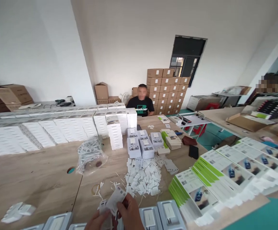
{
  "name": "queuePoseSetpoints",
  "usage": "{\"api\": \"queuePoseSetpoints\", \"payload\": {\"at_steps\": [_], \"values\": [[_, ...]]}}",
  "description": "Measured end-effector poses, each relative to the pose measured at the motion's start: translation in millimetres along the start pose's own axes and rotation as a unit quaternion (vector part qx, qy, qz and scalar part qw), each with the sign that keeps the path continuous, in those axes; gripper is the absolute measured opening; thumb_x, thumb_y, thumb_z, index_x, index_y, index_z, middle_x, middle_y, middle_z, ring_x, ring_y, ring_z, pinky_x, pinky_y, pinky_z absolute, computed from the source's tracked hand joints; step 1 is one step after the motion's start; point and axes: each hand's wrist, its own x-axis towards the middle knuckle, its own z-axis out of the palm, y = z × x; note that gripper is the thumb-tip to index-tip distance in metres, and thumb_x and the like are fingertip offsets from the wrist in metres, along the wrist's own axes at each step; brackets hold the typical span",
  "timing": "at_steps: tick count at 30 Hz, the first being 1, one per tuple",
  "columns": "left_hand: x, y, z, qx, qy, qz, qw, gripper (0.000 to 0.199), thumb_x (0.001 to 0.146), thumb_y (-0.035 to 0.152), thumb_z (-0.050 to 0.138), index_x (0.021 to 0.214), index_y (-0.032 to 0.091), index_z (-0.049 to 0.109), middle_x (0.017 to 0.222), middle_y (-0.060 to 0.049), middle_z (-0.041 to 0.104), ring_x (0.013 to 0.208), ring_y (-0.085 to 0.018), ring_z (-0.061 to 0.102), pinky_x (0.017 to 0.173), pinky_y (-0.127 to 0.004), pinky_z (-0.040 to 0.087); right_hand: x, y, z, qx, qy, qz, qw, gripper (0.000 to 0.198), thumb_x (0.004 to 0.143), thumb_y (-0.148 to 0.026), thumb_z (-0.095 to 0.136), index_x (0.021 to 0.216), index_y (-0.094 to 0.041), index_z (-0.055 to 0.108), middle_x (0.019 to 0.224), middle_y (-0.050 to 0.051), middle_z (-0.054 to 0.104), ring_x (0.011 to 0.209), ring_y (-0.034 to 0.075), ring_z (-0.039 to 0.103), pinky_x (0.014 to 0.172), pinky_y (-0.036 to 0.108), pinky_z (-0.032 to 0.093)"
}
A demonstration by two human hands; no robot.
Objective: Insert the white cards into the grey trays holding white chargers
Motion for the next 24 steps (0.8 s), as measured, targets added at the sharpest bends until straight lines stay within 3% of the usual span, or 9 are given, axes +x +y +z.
{"api": "queuePoseSetpoints", "payload": {"at_steps": [4, 8, 12, 15, 18, 21, 24], "values": [[-16.5, 30.2, 5.2, -0.013, -0.001, -0.001, 1.000, 0.031, 0.072, 0.041, 0.073, 0.082, 0.012, 0.067, 0.075, -0.008, 0.071, 0.069, -0.021, 0.068, 0.072, -0.036, 0.057, -1.7, -10.7, -2.9, 0.041, 0.040, -0.005, 0.998, 0.024, 0.075, -0.041, 0.062, 0.081, -0.018, 0.058, 0.060, -0.003, 0.053, 0.051, 0.012, 0.045, 0.049, 0.025, 0.036], [-26.3, 53.1, 11.5, 0.039, -0.058, 0.015, 0.997, 0.037, 0.077, 0.049, 0.069, 0.094, 0.015, 0.068, 0.078, -0.006, 0.070, 0.065, -0.017, 0.063, 0.067, -0.033, 0.056, -7.2, -22.8, -9.5, 0.047, -0.035, 0.024, 0.998, 0.020, 0.078, -0.037, 0.062, 0.083, -0.018, 0.060, 0.061, -0.004, 0.052, 0.050, 0.009, 0.042, 0.049, 0.024, 0.033], [-27.1, 45.5, 14.2, 0.112, -0.041, 0.051, 0.992, 0.033, 0.071, 0.038, 0.076, 0.091, 0.014, 0.069, 0.076, -0.005, 0.070, 0.056, -0.012, 0.057, 0.059, -0.028, 0.052, -17.2, -24.1, -9.7, 0.041, -0.063, 0.059, 0.995, 0.024, 0.081, -0.040, 0.062, 0.093, -0.019, 0.061, 0.065, -0.004, 0.054, 0.051, 0.009, 0.044, 0.050, 0.023, 0.034], [-23.4, 30.6, 12.0, 0.104, -0.031, 0.041, 0.993, 0.030, 0.071, 0.034, 0.074, 0.091, 0.012, 0.069, 0.074, -0.005, 0.069, 0.053, -0.012, 0.056, 0.056, -0.028, 0.050, -22.8, -17.2, -7.3, 0.045, -0.044, 0.049, 0.997, 0.034, 0.084, -0.044, 0.060, 0.107, -0.020, 0.059, 0.066, -0.004, 0.055, 0.053, 0.011, 0.046, 0.050, 0.023, 0.036], [-21.4, 23.1, 8.7, 0.062, -0.009, 0.010, 0.998, 0.032, 0.070, 0.036, 0.073, 0.091, 0.013, 0.067, 0.073, -0.005, 0.070, 0.053, -0.014, 0.058, 0.055, -0.030, 0.051, -25.2, -11.4, -6.3, 0.008, -0.029, 0.033, 0.999, 0.034, 0.086, -0.045, 0.058, 0.107, -0.019, 0.064, 0.064, -0.003, 0.054, 0.055, 0.012, 0.047, 0.052, 0.025, 0.039], [-23.5, 23.7, 6.7, -0.009, 0.008, -0.014, 1.000, 0.039, 0.074, 0.049, 0.069, 0.090, 0.013, 0.066, 0.076, -0.007, 0.070, 0.060, -0.017, 0.062, 0.058, -0.033, 0.054, -26.3, -11.2, -7.8, -0.103, -0.026, -0.033, 0.994, 0.029, 0.090, -0.037, 0.052, 0.106, -0.021, 0.070, 0.077, 0.003, 0.063, 0.066, 0.016, 0.054, 0.061, 0.028, 0.045], [-27.3, 24.6, 5.6, -0.005, -0.008, 0.012, 1.000, 0.046, 0.073, 0.055, 0.072, 0.091, 0.013, 0.067, 0.079, -0.007, 0.070, 0.068, -0.018, 0.063, 0.062, -0.033, 0.055, -27.1, -14.7, -10.9, -0.233, -0.056, -0.161, 0.957, 0.032, 0.092, -0.026, 0.044, 0.109, -0.026, 0.072, 0.092, 0.007, 0.066, 0.082, 0.020, 0.060, 0.073, 0.032, 0.048]]}}
